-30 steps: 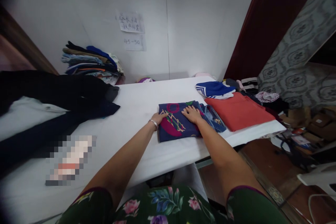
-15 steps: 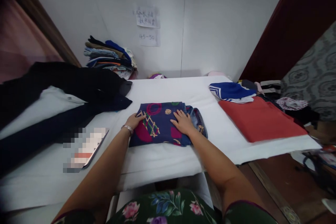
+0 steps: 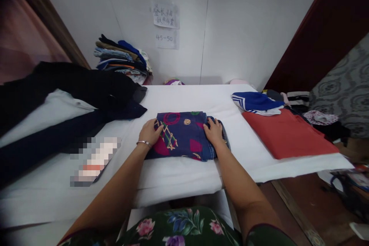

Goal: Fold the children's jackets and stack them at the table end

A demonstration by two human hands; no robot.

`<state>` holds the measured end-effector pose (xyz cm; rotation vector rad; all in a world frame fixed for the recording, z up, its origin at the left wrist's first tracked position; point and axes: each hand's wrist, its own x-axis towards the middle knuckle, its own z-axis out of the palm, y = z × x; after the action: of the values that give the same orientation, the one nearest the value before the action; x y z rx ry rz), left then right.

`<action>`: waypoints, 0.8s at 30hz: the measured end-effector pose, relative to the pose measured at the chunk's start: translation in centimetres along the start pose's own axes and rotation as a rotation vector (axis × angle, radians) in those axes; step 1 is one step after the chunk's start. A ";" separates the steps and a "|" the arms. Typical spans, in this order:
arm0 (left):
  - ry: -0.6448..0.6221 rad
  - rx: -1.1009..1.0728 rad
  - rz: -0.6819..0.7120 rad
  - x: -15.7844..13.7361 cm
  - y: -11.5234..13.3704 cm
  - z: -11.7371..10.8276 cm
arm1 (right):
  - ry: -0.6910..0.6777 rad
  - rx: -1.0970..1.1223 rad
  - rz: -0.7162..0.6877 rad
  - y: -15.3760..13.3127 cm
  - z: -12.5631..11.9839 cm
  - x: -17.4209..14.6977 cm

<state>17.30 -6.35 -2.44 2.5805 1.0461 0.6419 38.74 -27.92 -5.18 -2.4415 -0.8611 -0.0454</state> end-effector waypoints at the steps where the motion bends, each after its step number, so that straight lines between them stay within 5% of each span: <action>1: -0.011 0.003 0.036 -0.1 0.1 0.2 | -0.004 0.001 -0.006 -0.1 0.0 0.0; 10: -0.066 0.024 0.078 -0.1 -0.1 1.6 | -0.017 0.194 0.024 -1.8 -0.5 1.2; 18: -0.035 0.020 0.141 -0.5 0.5 0.4 | 0.010 0.210 -0.005 -1.3 0.1 2.1; 24: -0.257 0.054 0.163 -0.6 0.2 0.7 | -0.015 0.096 0.035 -0.8 0.4 2.0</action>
<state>17.37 -7.02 -3.10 2.7234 0.7883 0.3089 39.81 -26.05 -4.72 -2.3698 -0.8075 0.0260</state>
